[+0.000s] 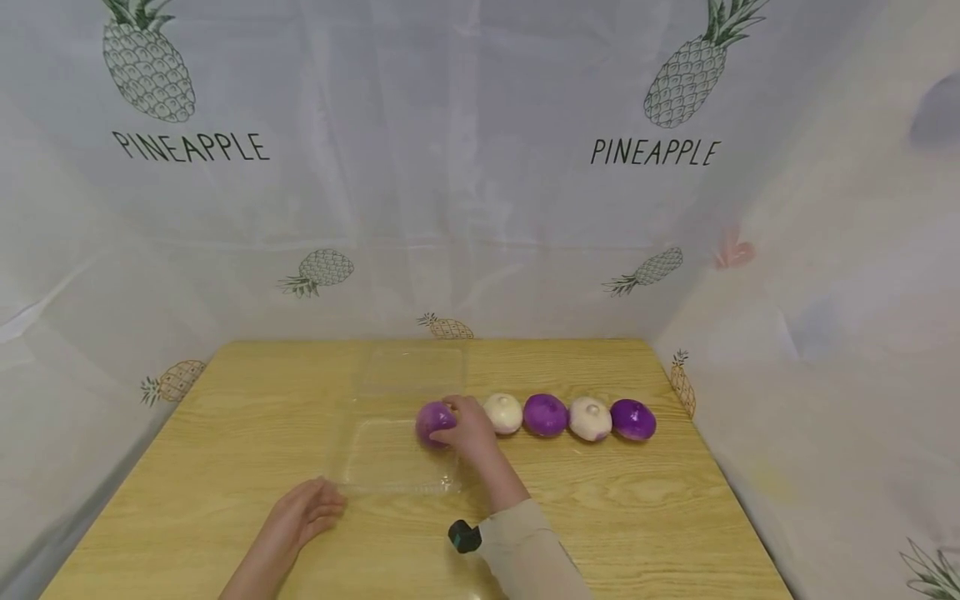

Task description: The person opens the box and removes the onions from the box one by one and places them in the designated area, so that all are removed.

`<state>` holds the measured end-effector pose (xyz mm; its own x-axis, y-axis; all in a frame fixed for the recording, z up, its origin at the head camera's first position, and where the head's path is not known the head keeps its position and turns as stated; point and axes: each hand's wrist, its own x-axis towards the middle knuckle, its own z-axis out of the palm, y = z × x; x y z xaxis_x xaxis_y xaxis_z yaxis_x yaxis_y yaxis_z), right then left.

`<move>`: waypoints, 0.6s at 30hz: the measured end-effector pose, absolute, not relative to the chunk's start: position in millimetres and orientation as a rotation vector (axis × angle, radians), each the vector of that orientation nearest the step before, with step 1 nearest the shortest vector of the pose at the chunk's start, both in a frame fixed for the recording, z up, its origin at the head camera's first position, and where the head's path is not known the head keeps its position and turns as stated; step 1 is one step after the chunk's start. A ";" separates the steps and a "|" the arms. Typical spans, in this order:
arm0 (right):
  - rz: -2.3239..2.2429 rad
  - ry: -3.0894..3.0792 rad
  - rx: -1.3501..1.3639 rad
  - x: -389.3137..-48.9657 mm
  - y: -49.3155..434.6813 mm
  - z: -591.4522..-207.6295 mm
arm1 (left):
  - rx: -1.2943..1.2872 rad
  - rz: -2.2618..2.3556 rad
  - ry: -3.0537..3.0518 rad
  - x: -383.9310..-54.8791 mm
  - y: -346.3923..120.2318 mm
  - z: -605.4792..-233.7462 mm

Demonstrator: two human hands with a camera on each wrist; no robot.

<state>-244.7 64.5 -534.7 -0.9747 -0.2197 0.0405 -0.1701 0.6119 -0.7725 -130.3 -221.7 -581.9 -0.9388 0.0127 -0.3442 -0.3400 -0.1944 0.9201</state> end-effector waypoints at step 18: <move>-1.138 2.896 -0.274 -242.3 57.9 -537.6 | -0.401 2.238 1.818 -132.0 -220.2 -581.0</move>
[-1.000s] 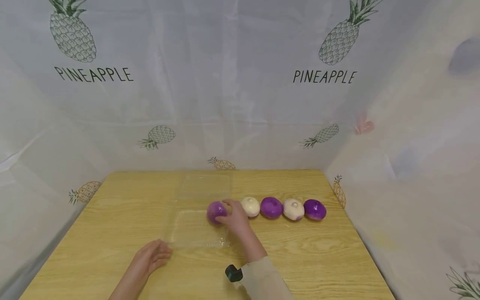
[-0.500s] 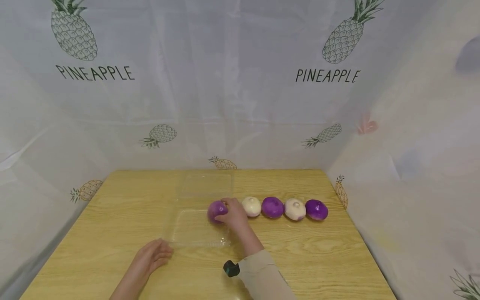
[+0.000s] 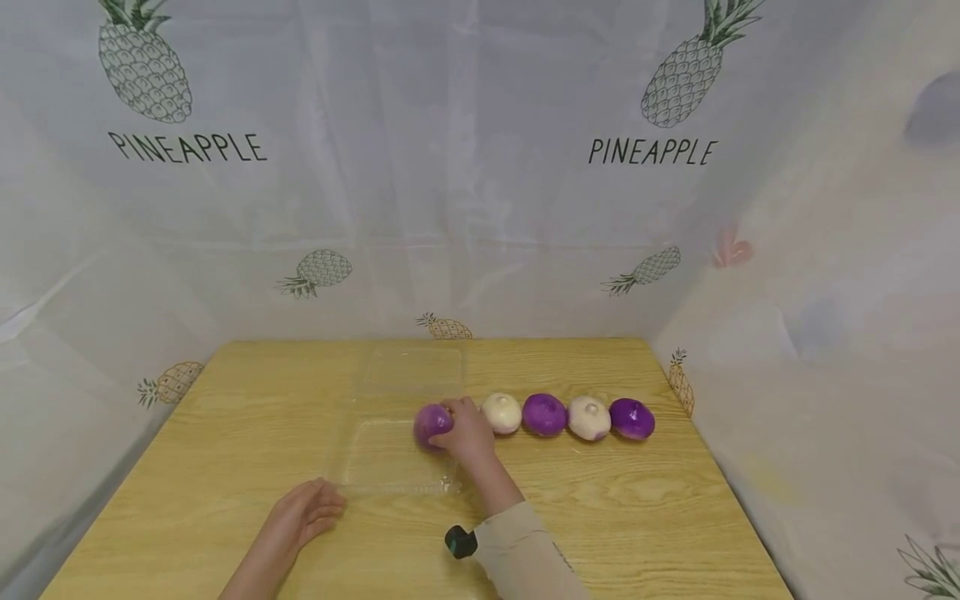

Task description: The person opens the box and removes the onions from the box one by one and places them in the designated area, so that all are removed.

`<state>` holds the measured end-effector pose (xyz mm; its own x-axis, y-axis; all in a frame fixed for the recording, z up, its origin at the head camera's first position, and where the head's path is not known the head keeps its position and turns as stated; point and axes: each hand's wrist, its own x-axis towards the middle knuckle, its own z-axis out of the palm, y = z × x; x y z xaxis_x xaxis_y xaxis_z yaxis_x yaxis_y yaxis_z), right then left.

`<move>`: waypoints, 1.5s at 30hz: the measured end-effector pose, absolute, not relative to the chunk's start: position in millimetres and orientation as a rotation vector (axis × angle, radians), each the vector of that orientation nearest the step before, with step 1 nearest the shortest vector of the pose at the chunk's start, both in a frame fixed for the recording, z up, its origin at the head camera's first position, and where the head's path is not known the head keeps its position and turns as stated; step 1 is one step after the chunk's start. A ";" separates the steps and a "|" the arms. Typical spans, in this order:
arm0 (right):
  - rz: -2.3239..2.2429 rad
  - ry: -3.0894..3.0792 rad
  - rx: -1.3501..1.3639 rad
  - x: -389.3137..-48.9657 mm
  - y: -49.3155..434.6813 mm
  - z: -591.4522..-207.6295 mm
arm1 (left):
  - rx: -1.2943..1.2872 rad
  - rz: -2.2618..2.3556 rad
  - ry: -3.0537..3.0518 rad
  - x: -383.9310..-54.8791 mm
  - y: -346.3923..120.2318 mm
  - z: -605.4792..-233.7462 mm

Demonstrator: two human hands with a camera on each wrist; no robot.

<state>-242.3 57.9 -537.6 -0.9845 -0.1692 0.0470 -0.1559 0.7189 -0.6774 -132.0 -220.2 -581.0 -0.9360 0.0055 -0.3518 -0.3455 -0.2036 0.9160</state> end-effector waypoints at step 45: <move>-1.925 2.392 -0.026 -226.2 120.8 -507.1 | -0.391 2.172 1.885 -128.5 -218.6 -579.8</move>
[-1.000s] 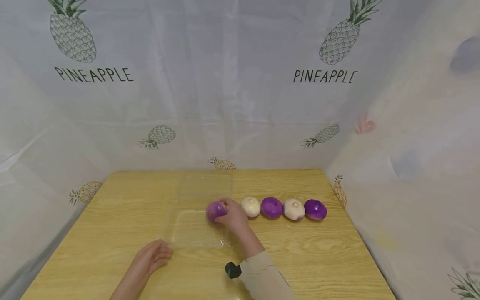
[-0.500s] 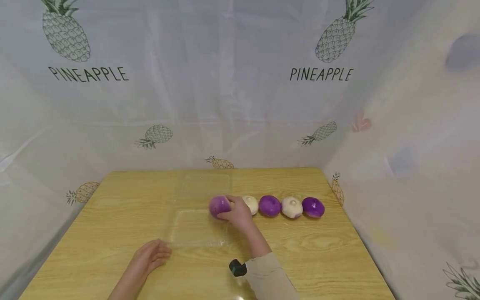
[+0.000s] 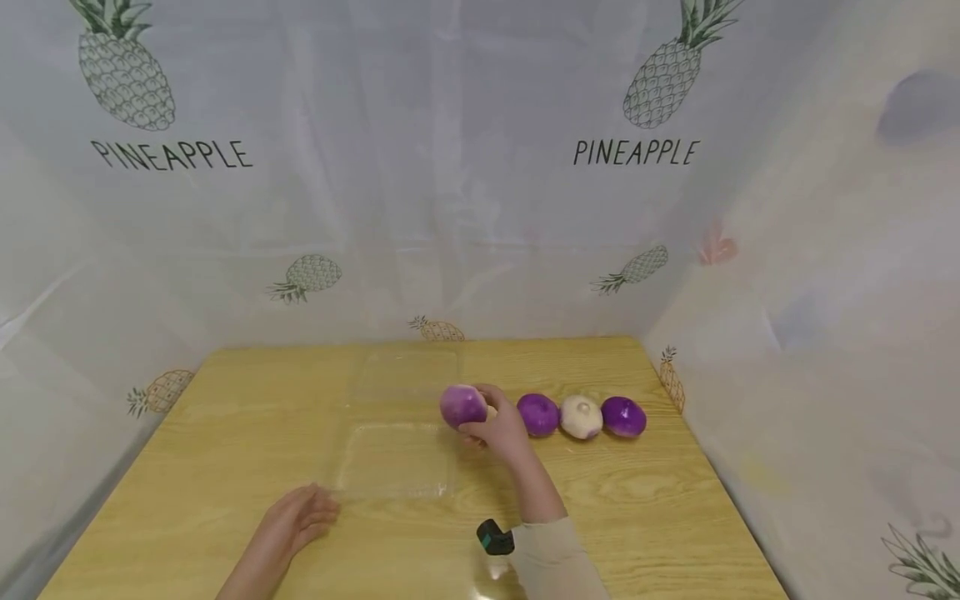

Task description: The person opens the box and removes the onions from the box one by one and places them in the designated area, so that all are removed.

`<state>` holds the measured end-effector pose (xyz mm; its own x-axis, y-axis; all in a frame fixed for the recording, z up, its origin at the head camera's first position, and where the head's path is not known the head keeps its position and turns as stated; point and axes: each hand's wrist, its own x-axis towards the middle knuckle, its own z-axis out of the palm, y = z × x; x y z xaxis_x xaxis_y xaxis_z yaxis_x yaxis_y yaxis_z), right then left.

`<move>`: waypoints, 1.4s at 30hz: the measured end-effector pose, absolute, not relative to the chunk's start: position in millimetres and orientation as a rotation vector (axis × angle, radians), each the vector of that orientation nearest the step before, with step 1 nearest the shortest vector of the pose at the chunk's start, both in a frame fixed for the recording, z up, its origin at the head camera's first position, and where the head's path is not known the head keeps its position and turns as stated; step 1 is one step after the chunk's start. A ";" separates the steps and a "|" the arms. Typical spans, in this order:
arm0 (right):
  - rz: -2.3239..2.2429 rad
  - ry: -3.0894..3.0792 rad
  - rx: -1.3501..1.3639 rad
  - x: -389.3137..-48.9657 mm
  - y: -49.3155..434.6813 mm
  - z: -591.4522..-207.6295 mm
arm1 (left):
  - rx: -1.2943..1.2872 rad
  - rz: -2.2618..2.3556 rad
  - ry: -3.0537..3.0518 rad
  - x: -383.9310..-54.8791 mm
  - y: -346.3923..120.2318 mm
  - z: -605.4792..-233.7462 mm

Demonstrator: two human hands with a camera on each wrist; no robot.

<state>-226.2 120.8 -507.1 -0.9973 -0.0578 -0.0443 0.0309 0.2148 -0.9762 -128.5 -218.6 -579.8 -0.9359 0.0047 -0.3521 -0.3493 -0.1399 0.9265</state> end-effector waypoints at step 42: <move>-1.371 2.522 -0.161 -201.1 265.5 -488.0 | -0.344 2.156 1.912 -127.4 -219.5 -585.2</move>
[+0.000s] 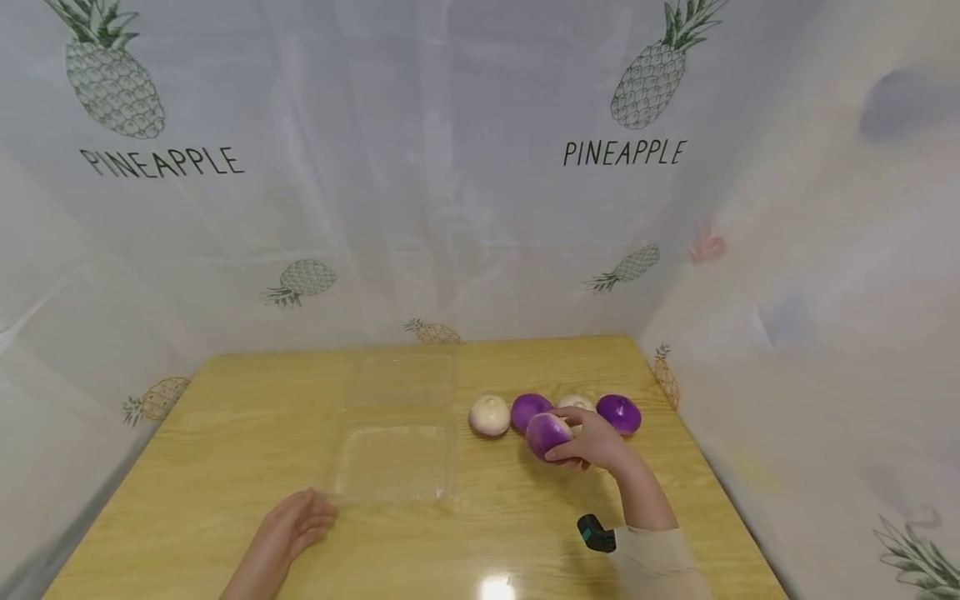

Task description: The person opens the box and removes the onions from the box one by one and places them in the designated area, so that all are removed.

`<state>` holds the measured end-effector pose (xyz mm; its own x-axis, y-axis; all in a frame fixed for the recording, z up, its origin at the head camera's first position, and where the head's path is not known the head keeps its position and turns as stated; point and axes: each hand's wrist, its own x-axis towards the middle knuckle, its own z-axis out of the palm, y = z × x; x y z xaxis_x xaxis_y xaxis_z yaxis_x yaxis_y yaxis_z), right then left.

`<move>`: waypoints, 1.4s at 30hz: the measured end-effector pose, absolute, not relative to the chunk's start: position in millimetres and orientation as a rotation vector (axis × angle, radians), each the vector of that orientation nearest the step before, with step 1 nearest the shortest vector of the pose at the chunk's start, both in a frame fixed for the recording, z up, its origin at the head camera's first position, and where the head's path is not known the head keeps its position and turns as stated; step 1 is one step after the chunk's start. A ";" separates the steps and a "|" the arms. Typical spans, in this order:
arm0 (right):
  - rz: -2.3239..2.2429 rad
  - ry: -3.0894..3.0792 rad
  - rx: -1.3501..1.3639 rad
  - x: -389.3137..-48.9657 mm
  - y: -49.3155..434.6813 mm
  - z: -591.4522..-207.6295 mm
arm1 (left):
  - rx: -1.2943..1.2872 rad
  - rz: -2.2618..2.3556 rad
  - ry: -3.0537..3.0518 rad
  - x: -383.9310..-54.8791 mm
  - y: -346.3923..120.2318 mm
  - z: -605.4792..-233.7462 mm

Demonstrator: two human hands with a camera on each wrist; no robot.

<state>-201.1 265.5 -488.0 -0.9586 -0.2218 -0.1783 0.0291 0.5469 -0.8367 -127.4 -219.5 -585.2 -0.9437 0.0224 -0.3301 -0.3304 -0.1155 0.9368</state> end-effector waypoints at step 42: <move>-0.731 2.968 0.003 -197.7 394.6 -458.7 | -0.500 2.192 1.923 -131.0 -214.2 -582.4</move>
<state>-197.7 394.6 -458.7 -0.9964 -0.0185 -0.0830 0.0222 0.8858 -0.4635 -131.0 -214.2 -582.4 -0.9267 -0.0827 -0.3665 -0.3527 -0.1449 0.9244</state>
